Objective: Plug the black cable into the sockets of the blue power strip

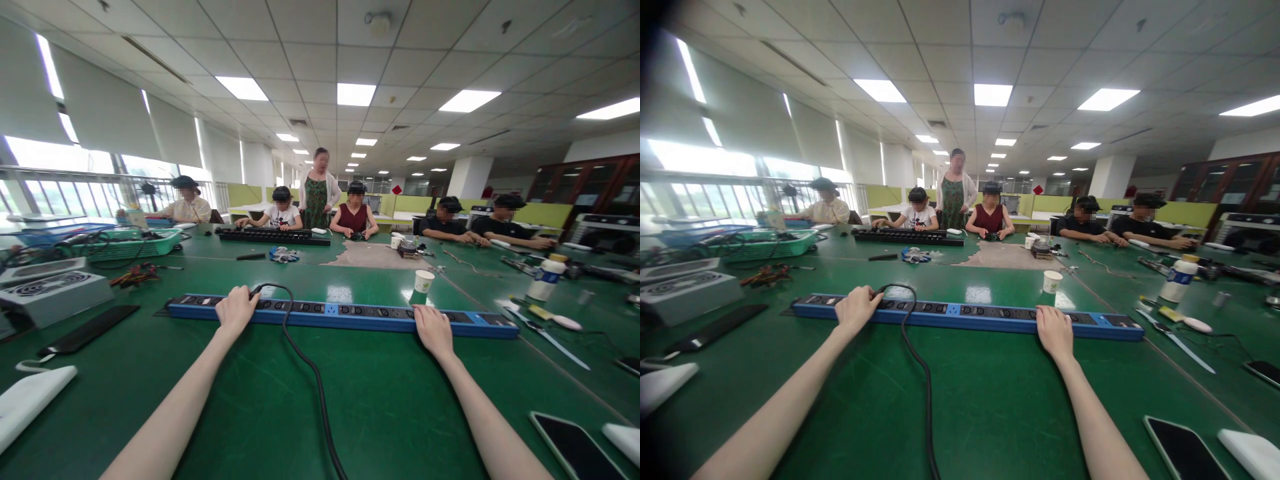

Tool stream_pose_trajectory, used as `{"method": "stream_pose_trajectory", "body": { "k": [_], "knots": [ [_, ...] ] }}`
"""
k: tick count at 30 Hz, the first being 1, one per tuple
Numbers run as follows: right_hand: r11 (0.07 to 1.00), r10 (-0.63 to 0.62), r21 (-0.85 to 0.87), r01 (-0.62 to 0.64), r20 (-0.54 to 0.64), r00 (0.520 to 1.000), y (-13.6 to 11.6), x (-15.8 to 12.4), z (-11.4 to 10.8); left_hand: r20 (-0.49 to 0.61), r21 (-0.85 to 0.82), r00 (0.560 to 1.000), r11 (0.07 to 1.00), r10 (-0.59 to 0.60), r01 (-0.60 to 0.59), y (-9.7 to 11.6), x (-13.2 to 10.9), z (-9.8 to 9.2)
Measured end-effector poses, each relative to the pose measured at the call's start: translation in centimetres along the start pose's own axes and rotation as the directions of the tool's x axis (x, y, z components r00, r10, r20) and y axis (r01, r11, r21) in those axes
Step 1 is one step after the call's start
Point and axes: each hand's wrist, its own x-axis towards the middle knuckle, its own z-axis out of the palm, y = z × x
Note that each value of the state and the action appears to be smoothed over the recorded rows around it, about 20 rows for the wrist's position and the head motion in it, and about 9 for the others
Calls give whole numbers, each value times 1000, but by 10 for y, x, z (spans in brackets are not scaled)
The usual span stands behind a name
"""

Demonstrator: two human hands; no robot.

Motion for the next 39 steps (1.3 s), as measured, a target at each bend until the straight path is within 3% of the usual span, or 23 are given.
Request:
{"method": "stream_pose_trajectory", "body": {
  "k": [5,10,17,25,32,35,39],
  "knots": [
    [1000,-6,16,6,8,1000,-1,0,-2,14,-27,1000,999,-23,23,-1,1,-1],
    [1000,-5,7,5,9,1000,0,0,-1,7,3,999,999,33,-33,-2,1,1],
    [1000,-5,29,5,-7,1000,2,0,1,86,-14,995,999,44,-43,-8,16,2],
    [1000,-17,-5,17,-8,1000,2,0,1,66,-40,997,998,45,-42,-8,12,1],
    [1000,-11,-8,11,-9,1000,2,0,3,-88,-169,996,985,15,-30,1,17,-29],
    [1000,-9,-9,9,-12,1000,1,0,2,-71,-222,997,974,23,-39,8,18,-41],
    [1000,-18,-20,18,-2,1000,0,1,2,2,-239,999,970,42,-40,16,14,-41]
  ]
}}
